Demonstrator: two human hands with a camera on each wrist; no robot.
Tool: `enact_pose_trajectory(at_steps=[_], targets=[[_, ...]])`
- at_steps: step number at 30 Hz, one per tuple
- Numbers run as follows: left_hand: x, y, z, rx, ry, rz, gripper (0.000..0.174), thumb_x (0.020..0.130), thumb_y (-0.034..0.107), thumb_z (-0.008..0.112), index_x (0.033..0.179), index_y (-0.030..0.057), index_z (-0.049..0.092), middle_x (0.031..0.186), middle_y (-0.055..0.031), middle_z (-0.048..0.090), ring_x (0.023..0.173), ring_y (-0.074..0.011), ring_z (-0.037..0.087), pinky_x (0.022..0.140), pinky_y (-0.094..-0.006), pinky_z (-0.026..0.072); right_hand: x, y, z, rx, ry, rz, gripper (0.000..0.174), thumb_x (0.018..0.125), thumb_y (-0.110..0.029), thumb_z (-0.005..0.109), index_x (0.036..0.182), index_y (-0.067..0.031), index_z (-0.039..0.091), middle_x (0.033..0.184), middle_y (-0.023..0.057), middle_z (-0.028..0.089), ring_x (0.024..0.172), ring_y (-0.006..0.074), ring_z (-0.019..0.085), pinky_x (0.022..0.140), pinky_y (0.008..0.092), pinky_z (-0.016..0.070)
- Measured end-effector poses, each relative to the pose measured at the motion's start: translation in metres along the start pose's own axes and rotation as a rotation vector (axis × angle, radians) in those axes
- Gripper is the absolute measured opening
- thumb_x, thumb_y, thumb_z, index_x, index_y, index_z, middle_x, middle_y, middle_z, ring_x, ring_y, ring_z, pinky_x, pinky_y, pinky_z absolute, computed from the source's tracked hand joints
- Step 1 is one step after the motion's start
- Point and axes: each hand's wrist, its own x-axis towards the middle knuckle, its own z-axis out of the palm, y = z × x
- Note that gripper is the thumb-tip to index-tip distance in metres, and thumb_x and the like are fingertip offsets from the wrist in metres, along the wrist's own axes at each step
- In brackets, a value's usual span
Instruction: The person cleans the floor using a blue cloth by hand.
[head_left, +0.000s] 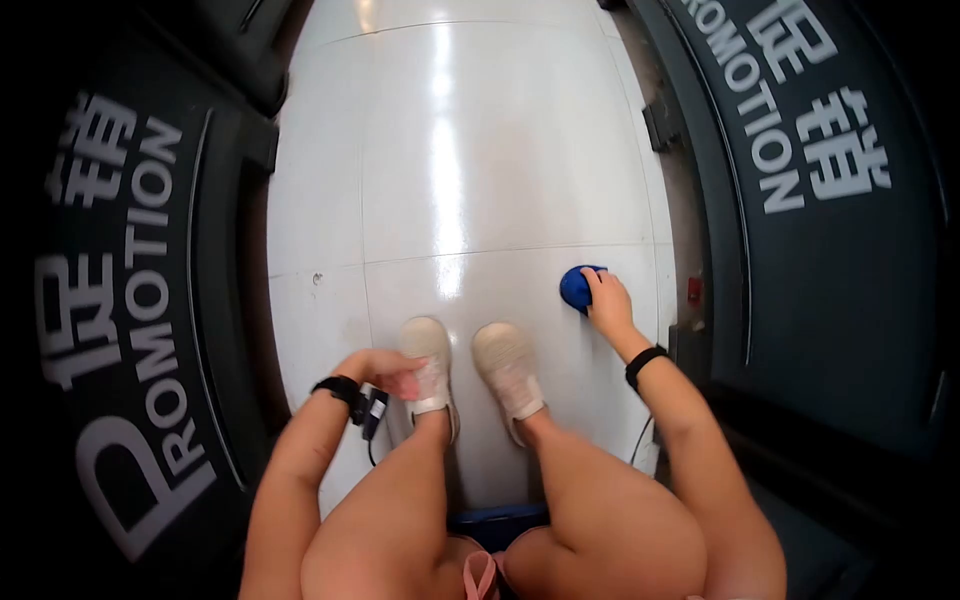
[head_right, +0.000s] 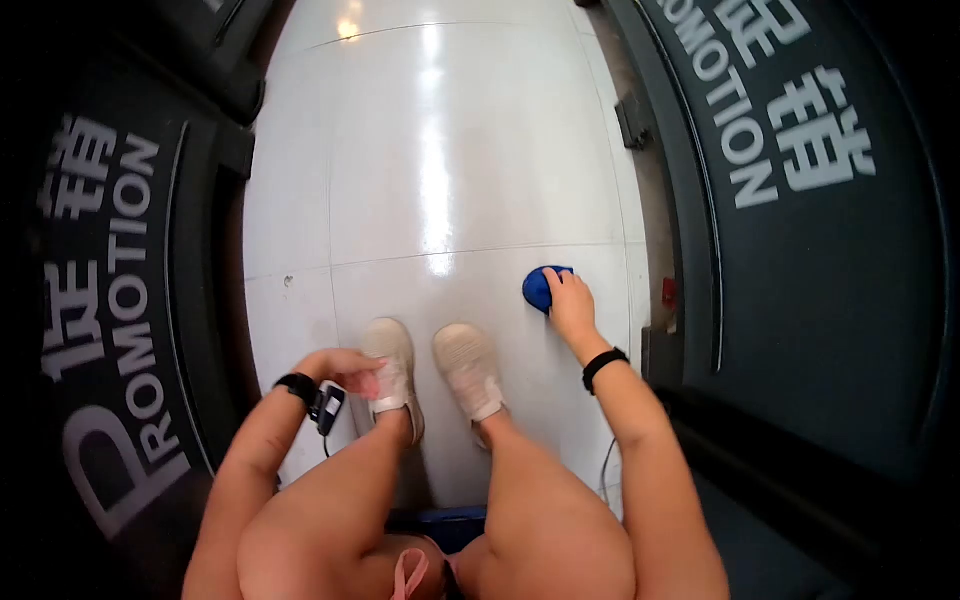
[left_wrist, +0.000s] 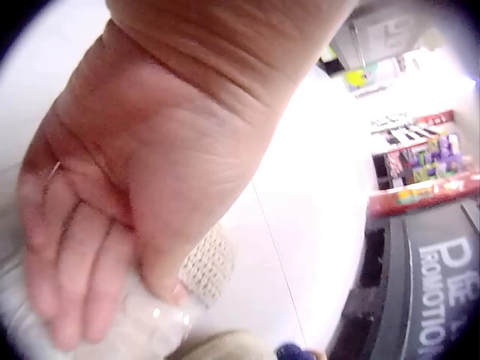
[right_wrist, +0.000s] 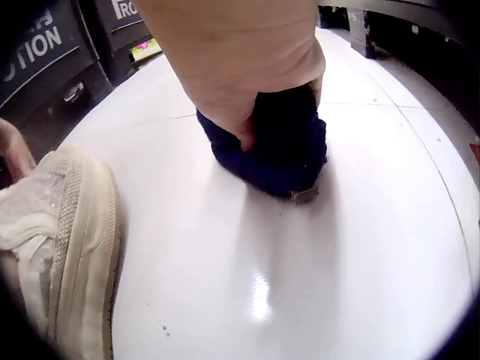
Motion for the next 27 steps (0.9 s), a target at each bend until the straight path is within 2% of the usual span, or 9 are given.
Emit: enact_pose_trajectory(at_steps=[2,6,9,12,13,15,17,22,27], targets=[[-0.009,-0.03,-0.021,0.132,-0.155,-0.095,0.082,0.082,0.071,0.034,0.092,-0.0036,0.067,0.091,-0.015,0.067,0.088,-0.0212,0.063,0.077,-0.032,0.0471,0.001,-0.004,0.013,0.009,0.089,0.241,0.052,0.066,-0.007,0.07,0.115,-0.0088,0.05,0.098,0.0143,0.056,0.093,0.0319,0.055,0.077,0.0402,0.0475],[-0.024,-0.06,-0.005,-0.038,-0.029,-0.13,0.08,0.082,0.072,0.033,0.091,0.0012,0.069,0.094,-0.0159,0.067,0.088,-0.0207,0.062,0.08,-0.0307,0.0453,0.023,-0.023,0.014,0.068,0.088,0.606,0.047,0.07,-0.022,0.073,0.105,-0.003,0.049,0.093,0.021,0.058,0.084,0.0362,0.059,0.074,0.0444,0.0493],[-0.015,-0.07,0.002,-0.019,0.075,-0.033,0.076,0.084,0.069,0.034,0.088,0.003,0.07,0.085,-0.0124,0.068,0.073,-0.0171,0.061,0.067,-0.0276,0.0471,0.057,-0.031,0.013,0.127,0.08,0.723,0.046,0.07,-0.024,0.072,0.103,-0.0016,0.048,0.094,0.0224,0.059,0.086,0.0369,0.059,0.075,0.0447,0.0496],[-0.004,-0.07,-0.013,-0.054,0.018,-0.005,0.064,0.09,0.057,0.036,0.079,0.0046,0.071,0.064,-0.0049,0.064,0.041,-0.0107,0.039,0.038,-0.0221,0.0329,0.09,-0.052,0.019,0.148,0.071,0.584,0.052,0.07,-0.028,0.071,0.105,0.0006,0.047,0.094,0.0232,0.06,0.09,0.0381,0.059,0.077,0.0449,0.0489],[-0.002,-0.066,-0.012,-0.056,0.005,-0.01,0.064,0.09,0.057,0.036,0.079,0.0046,0.071,0.064,-0.0049,0.064,0.041,-0.0107,0.039,0.038,-0.0221,0.0329,0.096,-0.065,0.015,0.173,0.046,0.495,0.056,0.069,-0.03,0.071,0.109,0.0014,0.047,0.094,0.0235,0.06,0.091,0.0387,0.058,0.078,0.0449,0.0486],[-0.001,-0.053,-0.011,0.257,0.18,0.06,0.058,0.09,0.051,0.041,0.07,0.0048,0.07,0.061,-0.0051,0.063,0.044,-0.0125,0.046,0.04,-0.0244,0.0351,0.108,-0.094,0.011,0.308,0.045,0.274,0.069,0.069,-0.036,0.07,0.119,0.0037,0.043,0.098,0.0241,0.06,0.092,0.0378,0.058,0.081,0.0421,0.0479],[-0.016,-0.028,-0.004,0.348,0.386,0.218,0.047,0.088,0.039,0.048,0.07,0.0009,0.066,0.057,-0.0055,0.062,0.05,-0.0153,0.054,0.049,-0.0281,0.0433,0.115,-0.108,0.011,0.725,-0.005,0.326,0.079,0.07,-0.041,0.07,0.127,0.0019,0.038,0.104,0.0234,0.059,0.094,0.0344,0.059,0.083,0.0388,0.0471],[-0.018,0.015,-0.023,0.037,0.759,0.534,0.033,0.086,0.029,0.055,0.095,-0.0032,0.058,0.074,-0.0066,0.061,0.063,-0.0141,0.058,0.062,-0.027,0.0477,0.092,-0.085,0.042,0.973,0.061,0.477,0.052,0.078,-0.021,0.065,0.122,-0.0025,0.044,0.1,0.0147,0.061,0.089,0.0236,0.062,0.075,0.0323,0.0485],[0.012,0.088,-0.025,0.214,1.161,0.669,0.061,0.074,0.043,0.066,0.105,-0.0072,0.052,0.086,-0.0187,0.06,0.08,-0.0276,0.06,0.071,-0.0342,0.0483,0.042,-0.069,0.031,1.078,0.133,0.558,0.037,0.08,-0.01,0.058,0.114,-0.0024,0.049,0.092,0.0094,0.06,0.075,0.0161,0.062,0.068,0.0267,0.0485]])
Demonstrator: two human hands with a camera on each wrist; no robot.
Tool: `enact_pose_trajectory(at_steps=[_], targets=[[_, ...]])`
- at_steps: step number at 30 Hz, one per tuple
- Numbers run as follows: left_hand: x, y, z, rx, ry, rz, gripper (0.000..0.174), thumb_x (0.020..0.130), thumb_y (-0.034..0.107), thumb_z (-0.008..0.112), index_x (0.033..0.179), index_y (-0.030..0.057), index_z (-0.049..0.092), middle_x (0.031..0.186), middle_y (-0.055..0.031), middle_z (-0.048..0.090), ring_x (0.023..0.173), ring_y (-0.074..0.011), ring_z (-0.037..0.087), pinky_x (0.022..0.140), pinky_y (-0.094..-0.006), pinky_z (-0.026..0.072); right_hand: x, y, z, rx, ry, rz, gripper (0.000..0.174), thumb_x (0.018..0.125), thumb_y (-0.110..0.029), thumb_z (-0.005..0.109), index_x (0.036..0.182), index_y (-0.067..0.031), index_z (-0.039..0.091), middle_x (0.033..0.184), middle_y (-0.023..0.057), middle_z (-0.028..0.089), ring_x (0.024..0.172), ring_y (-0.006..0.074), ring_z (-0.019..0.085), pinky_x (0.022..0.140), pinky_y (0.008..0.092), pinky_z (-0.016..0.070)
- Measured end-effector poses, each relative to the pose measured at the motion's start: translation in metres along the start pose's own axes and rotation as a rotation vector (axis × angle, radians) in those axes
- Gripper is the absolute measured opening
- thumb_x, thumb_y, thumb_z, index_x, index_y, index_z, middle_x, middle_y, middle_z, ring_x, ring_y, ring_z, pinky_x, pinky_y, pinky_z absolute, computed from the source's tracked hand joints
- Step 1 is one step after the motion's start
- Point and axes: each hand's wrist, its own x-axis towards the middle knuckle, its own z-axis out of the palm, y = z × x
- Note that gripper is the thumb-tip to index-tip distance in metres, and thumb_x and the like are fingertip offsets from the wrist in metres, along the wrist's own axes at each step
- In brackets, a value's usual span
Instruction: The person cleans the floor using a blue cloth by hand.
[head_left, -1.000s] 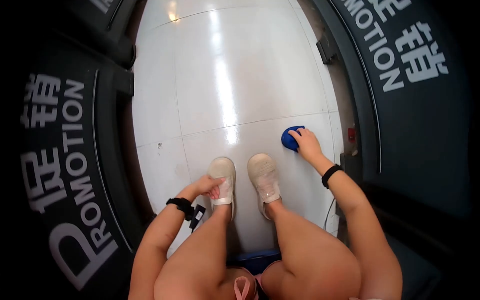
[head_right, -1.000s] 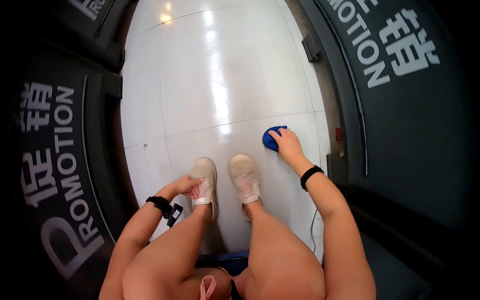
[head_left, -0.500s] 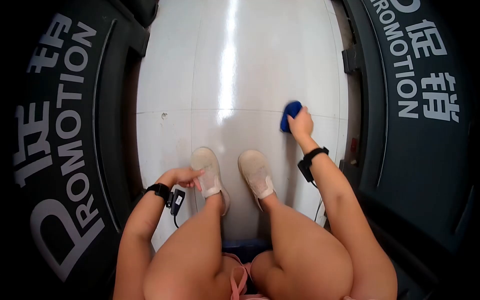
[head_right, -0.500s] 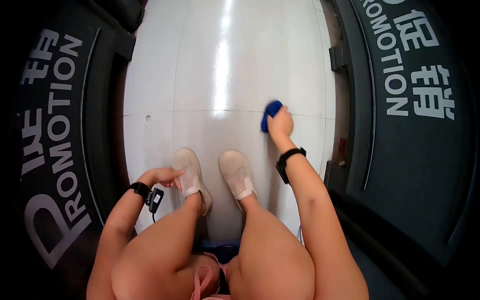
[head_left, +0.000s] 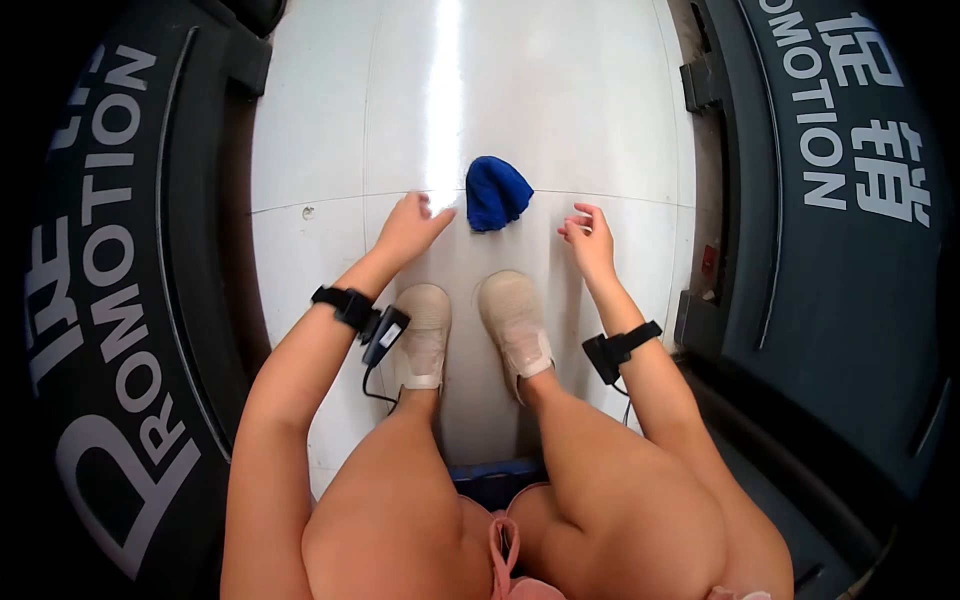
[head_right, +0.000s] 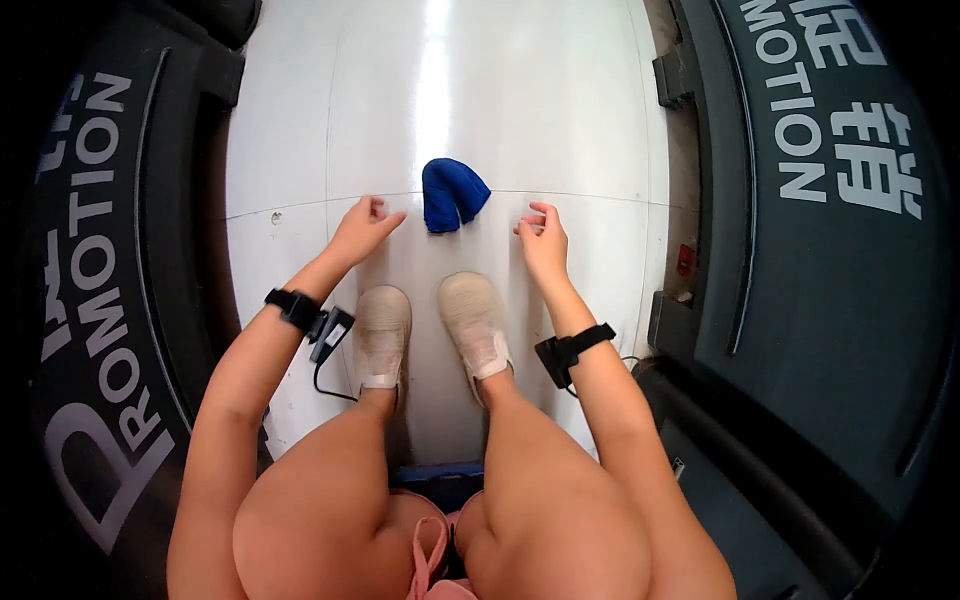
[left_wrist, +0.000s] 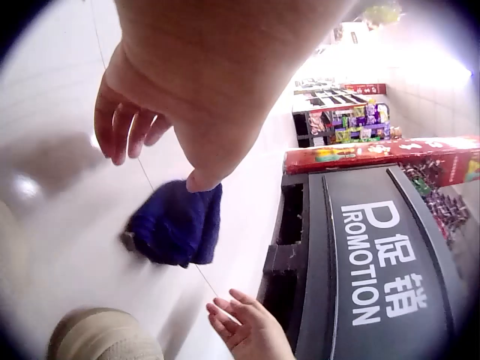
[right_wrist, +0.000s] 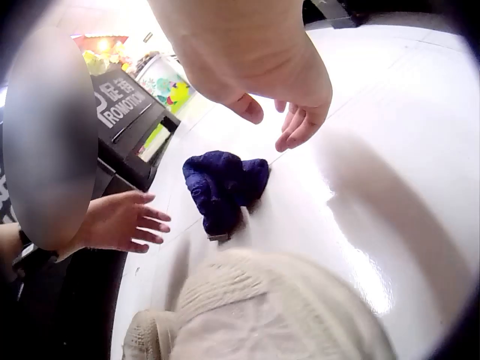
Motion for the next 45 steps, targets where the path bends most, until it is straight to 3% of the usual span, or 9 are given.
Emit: enact_pose_trajectory(at_steps=[2,4,8,11,13,17,30,40,45], targets=[[0.017,0.038,0.015,0.024,0.052,0.015,0.065,0.073,0.045,0.067,0.108,-0.0079,0.05,0.087,-0.0198,0.06,0.08,-0.0293,0.06,0.072,-0.0354,0.0487,-0.011,0.016,-0.008,0.051,0.047,0.016,0.033,0.08,-0.007,0.056,0.112,-0.0022,0.05,0.089,0.008,0.06,0.072,0.0138,0.062,0.066,0.0252,0.0482],[0.03,0.086,0.018,-0.278,-0.11,-0.465,0.069,0.074,0.045,0.066,0.116,-0.0064,0.047,0.1,-0.0239,0.055,0.086,-0.033,0.059,0.074,-0.0395,0.0493,-0.018,0.028,-0.008,0.015,-0.013,-0.049,0.03,0.081,-0.006,0.055,0.11,-0.0019,0.051,0.085,0.0072,0.061,0.072,0.0129,0.061,0.066,0.0253,0.048],[0.048,0.119,0.039,0.116,-0.089,-0.311,0.068,0.076,0.039,0.063,0.127,0.0005,0.041,0.116,-0.0236,0.047,0.104,-0.0327,0.054,0.082,-0.0437,0.0474,-0.027,0.016,-0.015,-0.015,0.012,0.002,0.021,0.084,-0.007,0.055,0.105,-0.0018,0.054,0.083,0.0067,0.061,0.075,0.0122,0.06,0.069,0.0247,0.0473],[0.043,0.122,0.015,0.715,-0.24,0.063,0.06,0.074,0.022,0.066,0.128,0.0095,0.043,0.124,-0.0175,0.044,0.115,-0.0338,0.044,0.093,-0.0422,0.0414,-0.024,0.009,-0.025,0.184,0.03,0.146,0.018,0.088,-0.01,0.054,0.103,-0.001,0.055,0.083,0.0074,0.061,0.076,0.0129,0.06,0.07,0.0253,0.0474],[0.043,0.105,-0.002,0.947,-0.016,0.953,0.061,0.069,0.005,0.064,0.126,0.0131,0.045,0.122,-0.0087,0.047,0.12,-0.0281,0.04,0.099,-0.0391,0.0358,-0.025,-0.001,-0.029,0.299,0.026,0.206,0.018,0.089,-0.011,0.053,0.103,-0.0005,0.055,0.083,0.0076,0.061,0.076,0.0133,0.06,0.07,0.0256,0.0475],[0.06,0.093,0.021,1.003,-0.343,1.064,0.046,0.067,0.004,0.065,0.11,0.0142,0.053,0.109,-0.0015,0.052,0.113,-0.0238,0.045,0.097,-0.0348,0.0369,-0.021,-0.005,-0.037,0.245,-0.031,0.197,0.022,0.092,-0.017,0.05,0.106,-0.0017,0.055,0.093,0.0084,0.06,0.084,0.0147,0.059,0.078,0.0271,0.047],[0.062,0.028,-0.032,0.672,0.013,0.685,0.043,0.061,-0.003,0.063,0.101,0.0121,0.06,0.103,-0.0049,0.059,0.099,-0.0294,0.052,0.087,-0.0353,0.0443,-0.026,0.021,-0.048,0.289,-0.034,0.271,0.021,0.09,-0.018,0.053,0.102,-0.0014,0.057,0.094,0.0072,0.06,0.082,0.0132,0.059,0.076,0.0256,0.0484],[-0.038,-0.157,-0.176,0.73,0.244,-0.51,0.049,0.067,0.022,0.076,0.107,0.0061,0.053,0.111,-0.0131,0.056,0.105,-0.0329,0.054,0.085,-0.0405,0.0455,-0.026,0.017,-0.037,0.184,0.049,0.164,0.024,0.088,-0.02,0.057,0.102,-0.0015,0.056,0.097,0.0071,0.059,0.083,0.0146,0.059,0.073,0.0268,0.0482],[-0.032,-0.125,-0.154,0.755,0.473,-0.206,0.045,0.069,0.022,0.074,0.102,0.0028,0.052,0.103,-0.0177,0.056,0.095,-0.0384,0.054,0.082,-0.0437,0.0445,-0.038,0.032,-0.037,0.106,0.053,0.091,0.023,0.088,-0.02,0.057,0.102,-0.0016,0.057,0.095,0.0068,0.059,0.08,0.0139,0.059,0.072,0.0263,0.0483]])
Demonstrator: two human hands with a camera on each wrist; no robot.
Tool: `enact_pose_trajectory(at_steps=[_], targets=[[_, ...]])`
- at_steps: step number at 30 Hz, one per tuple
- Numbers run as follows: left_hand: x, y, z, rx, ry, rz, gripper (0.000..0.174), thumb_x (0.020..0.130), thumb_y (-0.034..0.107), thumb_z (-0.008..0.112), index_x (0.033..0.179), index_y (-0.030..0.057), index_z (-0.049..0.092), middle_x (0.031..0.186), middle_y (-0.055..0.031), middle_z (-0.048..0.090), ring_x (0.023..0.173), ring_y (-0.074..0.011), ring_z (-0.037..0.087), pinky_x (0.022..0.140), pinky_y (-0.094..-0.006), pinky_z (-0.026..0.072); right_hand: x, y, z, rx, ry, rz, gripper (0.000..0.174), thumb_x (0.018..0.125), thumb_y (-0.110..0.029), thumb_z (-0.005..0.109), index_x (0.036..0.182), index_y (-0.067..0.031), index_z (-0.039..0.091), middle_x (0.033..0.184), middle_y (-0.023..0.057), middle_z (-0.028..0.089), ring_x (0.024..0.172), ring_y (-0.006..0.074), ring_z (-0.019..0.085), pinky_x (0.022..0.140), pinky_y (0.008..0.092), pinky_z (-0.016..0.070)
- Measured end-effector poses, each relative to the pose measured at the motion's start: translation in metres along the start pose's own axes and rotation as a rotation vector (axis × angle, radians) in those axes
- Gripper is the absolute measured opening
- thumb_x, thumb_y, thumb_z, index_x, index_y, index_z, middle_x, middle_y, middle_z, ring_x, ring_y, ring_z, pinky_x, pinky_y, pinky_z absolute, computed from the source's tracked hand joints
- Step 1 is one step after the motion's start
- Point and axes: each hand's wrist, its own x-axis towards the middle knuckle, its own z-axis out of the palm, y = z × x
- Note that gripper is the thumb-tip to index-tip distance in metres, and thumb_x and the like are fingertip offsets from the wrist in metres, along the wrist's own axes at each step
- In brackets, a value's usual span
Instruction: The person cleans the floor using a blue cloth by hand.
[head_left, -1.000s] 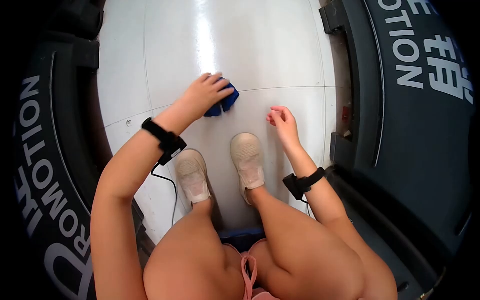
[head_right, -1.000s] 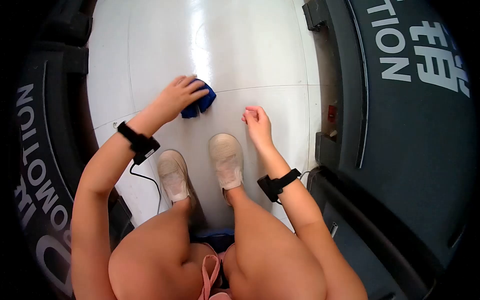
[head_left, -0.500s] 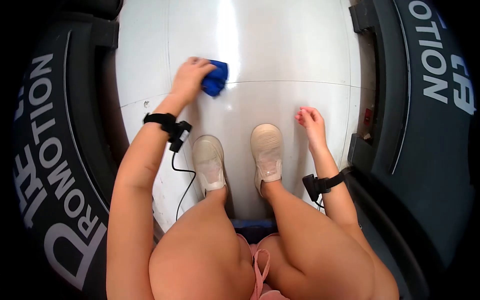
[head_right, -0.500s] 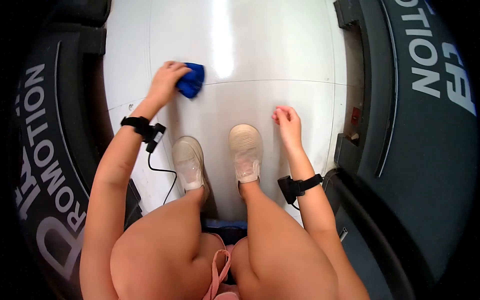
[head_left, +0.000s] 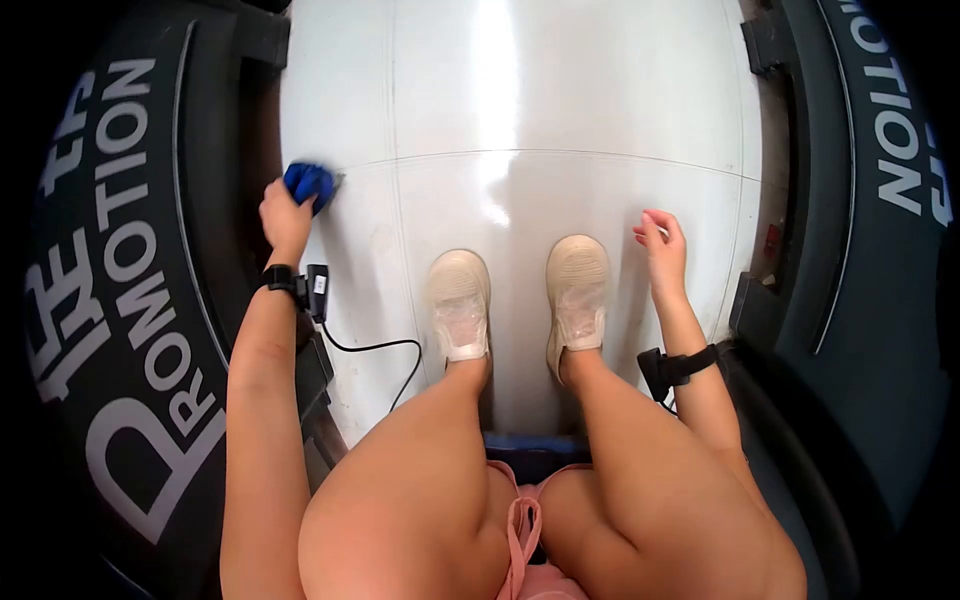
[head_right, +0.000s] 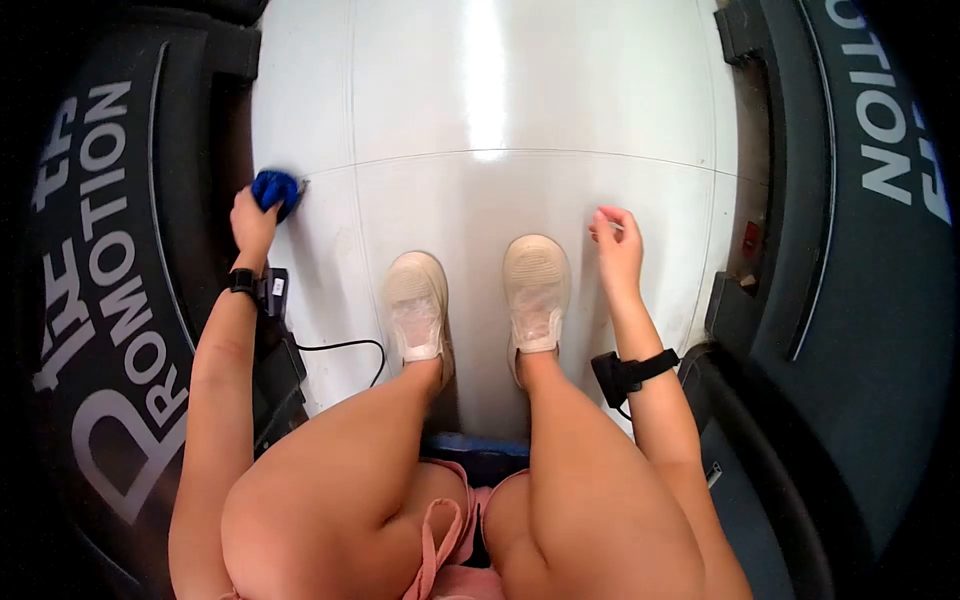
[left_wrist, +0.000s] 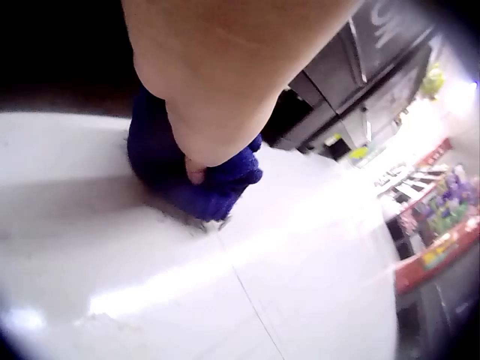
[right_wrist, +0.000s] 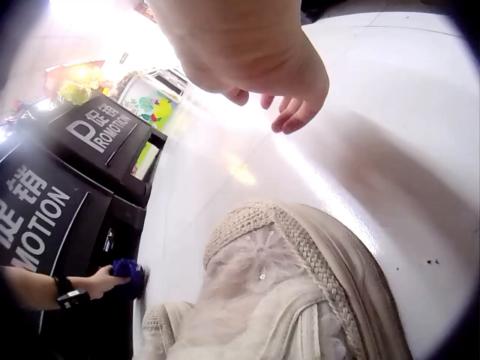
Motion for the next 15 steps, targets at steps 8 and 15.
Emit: enact_pose_trajectory(at_steps=[8,15], targets=[[-0.054,0.143,-0.022,-0.243,-0.213,0.271,0.046,0.073,0.029,0.068,0.1,-0.0014,0.045,0.1,-0.02,0.051,0.096,-0.0364,0.051,0.079,-0.0437,0.0461,-0.025,-0.002,0.002,0.037,0.026,-0.022,0.023,0.089,-0.019,0.055,0.104,-0.0004,0.056,0.097,0.0061,0.057,0.083,0.0141,0.058,0.075,0.0276,0.0487],[-0.152,0.051,0.0,-0.236,-0.34,0.101,0.045,0.069,0.021,0.067,0.099,-0.0043,0.044,0.099,-0.0217,0.048,0.096,-0.0384,0.048,0.082,-0.0438,0.0424,-0.037,0.002,0.011,-0.039,-0.025,-0.021,0.023,0.089,-0.018,0.055,0.104,0.0,0.055,0.095,0.006,0.057,0.081,0.0138,0.058,0.074,0.0265,0.0479]])
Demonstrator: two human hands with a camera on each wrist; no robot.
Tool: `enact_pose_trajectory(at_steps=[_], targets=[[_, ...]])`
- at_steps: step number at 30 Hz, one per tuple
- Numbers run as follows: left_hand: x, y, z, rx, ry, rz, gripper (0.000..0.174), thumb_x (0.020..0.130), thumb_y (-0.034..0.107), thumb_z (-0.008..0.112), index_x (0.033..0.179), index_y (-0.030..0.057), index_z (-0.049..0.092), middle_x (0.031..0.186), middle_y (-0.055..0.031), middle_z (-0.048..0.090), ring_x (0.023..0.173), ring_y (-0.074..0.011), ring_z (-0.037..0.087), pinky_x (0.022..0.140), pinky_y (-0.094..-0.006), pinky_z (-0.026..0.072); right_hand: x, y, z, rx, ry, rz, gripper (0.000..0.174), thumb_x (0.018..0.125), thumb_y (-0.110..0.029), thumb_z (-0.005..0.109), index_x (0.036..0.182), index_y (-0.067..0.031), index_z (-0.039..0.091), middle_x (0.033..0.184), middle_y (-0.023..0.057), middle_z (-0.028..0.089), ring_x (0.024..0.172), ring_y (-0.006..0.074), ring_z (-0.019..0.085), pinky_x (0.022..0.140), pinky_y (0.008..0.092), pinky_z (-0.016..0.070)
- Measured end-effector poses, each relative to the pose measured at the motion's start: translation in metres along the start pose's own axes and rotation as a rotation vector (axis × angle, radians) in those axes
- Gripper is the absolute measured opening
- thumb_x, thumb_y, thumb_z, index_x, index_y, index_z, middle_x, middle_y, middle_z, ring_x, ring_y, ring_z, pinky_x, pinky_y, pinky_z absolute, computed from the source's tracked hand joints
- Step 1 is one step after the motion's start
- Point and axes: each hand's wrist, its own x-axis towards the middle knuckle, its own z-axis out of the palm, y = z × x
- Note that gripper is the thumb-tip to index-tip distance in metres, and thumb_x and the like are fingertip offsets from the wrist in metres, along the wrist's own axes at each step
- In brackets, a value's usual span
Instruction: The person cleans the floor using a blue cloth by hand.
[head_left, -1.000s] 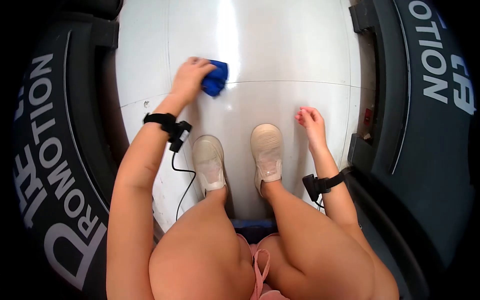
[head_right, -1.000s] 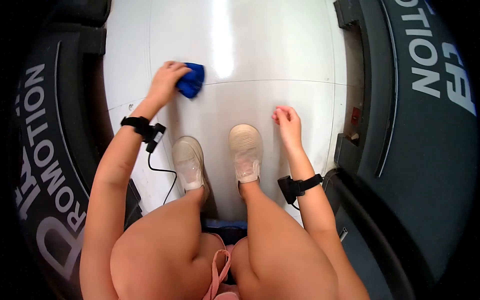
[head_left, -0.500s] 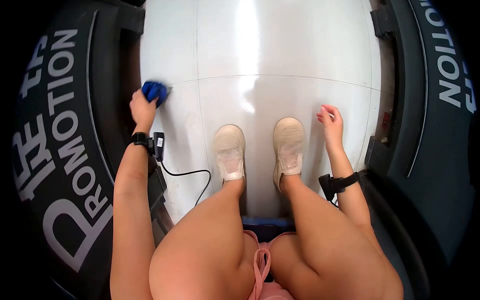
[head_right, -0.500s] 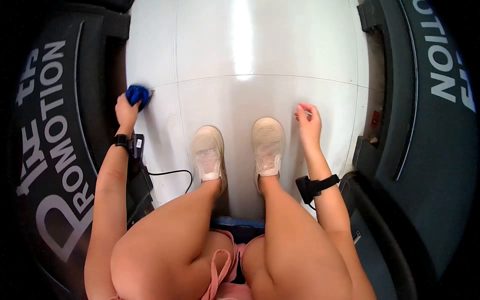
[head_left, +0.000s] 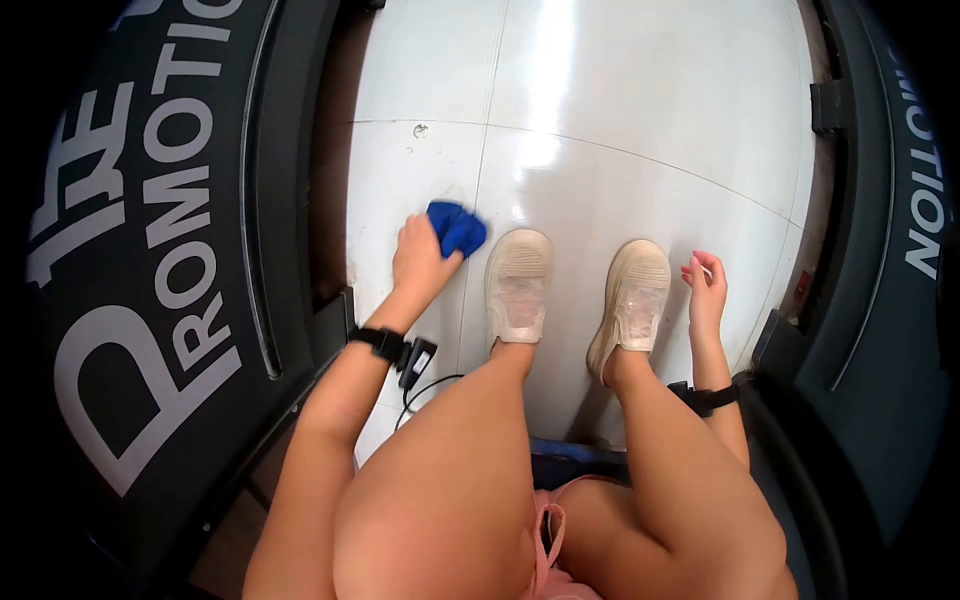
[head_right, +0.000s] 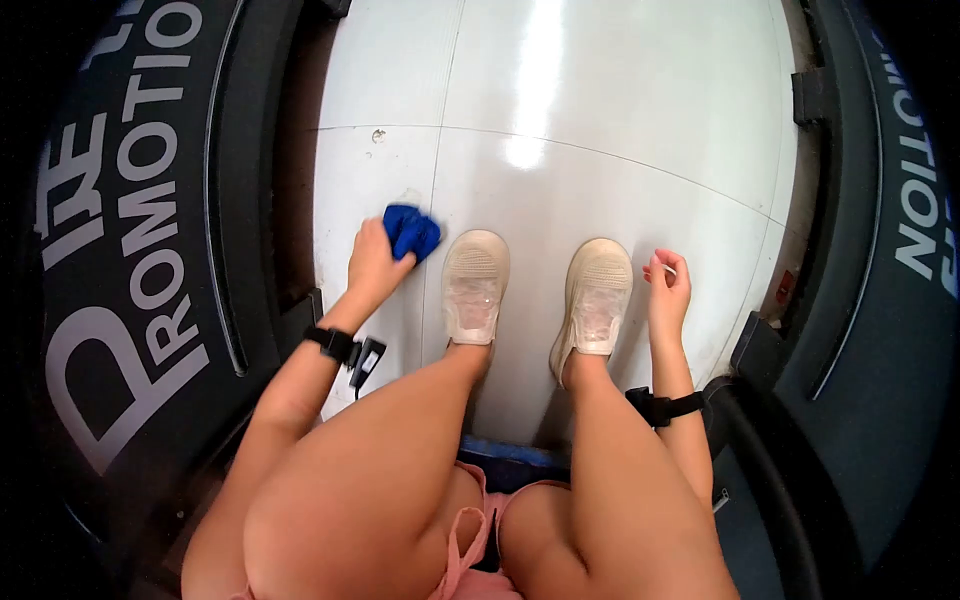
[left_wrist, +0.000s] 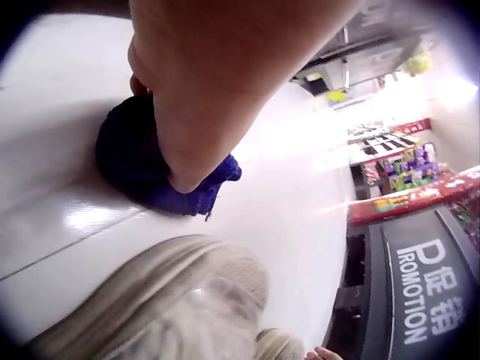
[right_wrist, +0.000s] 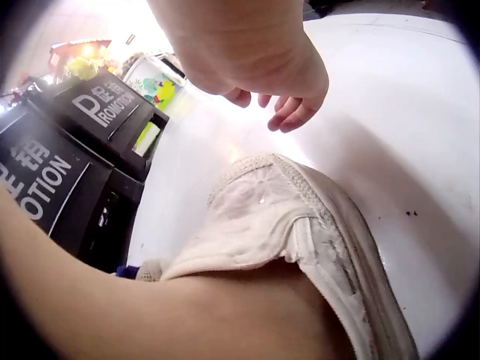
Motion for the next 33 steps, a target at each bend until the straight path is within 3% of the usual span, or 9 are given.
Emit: enact_pose_trajectory(at_steps=[3,9,11,13,16,20,27,32,33], targets=[[-0.038,-0.026,0.012,-0.005,0.029,-0.124,0.048,0.068,0.019,0.07,0.101,-0.0023,0.042,0.102,-0.0183,0.046,0.101,-0.036,0.046,0.082,-0.043,0.045,-0.007,0.008,-0.006,-0.049,-0.038,-0.016,0.021,0.088,-0.015,0.056,0.102,0.0004,0.055,0.093,0.0056,0.058,0.077,0.0128,0.058,0.072,0.0253,0.0476],[-0.022,-0.02,0.024,-0.053,0.075,-0.291,0.046,0.07,0.019,0.071,0.1,0.0,0.041,0.105,-0.0165,0.045,0.102,-0.0334,0.047,0.082,-0.0404,0.0465,-0.029,-0.043,-0.037,-0.265,-0.16,-0.219,0.013,0.088,-0.008,0.054,0.098,0.0007,0.055,0.086,0.0035,0.056,0.07,0.0093,0.054,0.065,0.023,0.0465],[-0.015,-0.025,0.024,-0.056,0.068,-0.267,0.046,0.071,0.019,0.07,0.101,0.0003,0.041,0.106,-0.0163,0.046,0.103,-0.0328,0.047,0.083,-0.0399,0.0466,-0.026,-0.05,-0.048,-0.365,-0.117,-0.265,0.01,0.089,-0.008,0.052,0.093,0.0011,0.056,0.082,0.0026,0.055,0.069,0.0082,0.052,0.064,0.0229,0.0467],[-0.007,-0.023,0.022,-0.115,0.061,-0.368,0.044,0.073,0.02,0.069,0.101,0.0001,0.042,0.106,-0.0164,0.046,0.103,-0.0326,0.048,0.083,-0.0398,0.0465,-0.025,-0.056,-0.047,-0.346,-0.108,-0.264,0.01,0.09,-0.008,0.052,0.092,0.0009,0.056,0.081,0.0024,0.055,0.068,0.0078,0.051,0.063,0.0226,0.0468],[0.021,-0.021,0.016,-0.203,0.22,-0.395,0.041,0.076,0.018,0.067,0.102,-0.0008,0.042,0.105,-0.0187,0.048,0.101,-0.0358,0.049,0.083,-0.0429,0.045,-0.016,-0.046,-0.039,-0.301,-0.132,-0.273,0.009,0.09,-0.008,0.052,0.092,0.0004,0.056,0.08,0.0027,0.055,0.068,0.0078,0.052,0.06,0.0221,0.0464],[0.087,-0.019,-0.013,-0.288,0.246,-0.544,0.04,0.077,0.022,0.067,0.104,0.0013,0.047,0.109,-0.0159,0.05,0.107,-0.0327,0.049,0.086,-0.0424,0.0454,-0.014,-0.042,-0.021,-0.366,-0.196,-0.276,0.009,0.089,-0.007,0.052,0.092,0.0011,0.056,0.082,0.0043,0.055,0.069,0.0091,0.054,0.061,0.0232,0.0465],[0.197,-0.036,-0.051,-0.256,0.314,-0.5,0.046,0.078,0.03,0.065,0.106,-0.0015,0.047,0.109,-0.0221,0.053,0.103,-0.0381,0.054,0.085,-0.0452,0.0457,-0.011,-0.037,-0.008,-0.374,-0.198,-0.246,0.007,0.088,-0.005,0.053,0.09,0.0014,0.056,0.082,0.005,0.055,0.068,0.0099,0.054,0.061,0.0236,0.0471],[0.166,-0.027,-0.042,-0.176,0.3,-0.323,0.04,0.077,0.024,0.065,0.104,-0.0002,0.047,0.108,-0.0211,0.053,0.103,-0.0372,0.05,0.085,-0.0455,0.0438,-0.009,-0.031,-0.008,-0.423,-0.212,-0.293,0.006,0.086,-0.003,0.054,0.088,0.0011,0.057,0.082,0.0053,0.055,0.067,0.0111,0.056,0.061,0.0236,0.0474],[0.15,-0.022,-0.04,-0.163,0.251,-0.311,0.039,0.076,0.021,0.067,0.103,0.0025,0.047,0.108,-0.0161,0.051,0.105,-0.0326,0.05,0.085,-0.0435,0.0456,-0.011,-0.033,-0.007,-0.412,-0.194,-0.286,0.006,0.086,-0.003,0.054,0.088,0.0011,0.057,0.082,0.0053,0.055,0.067,0.0111,0.056,0.061,0.0236,0.0474]])
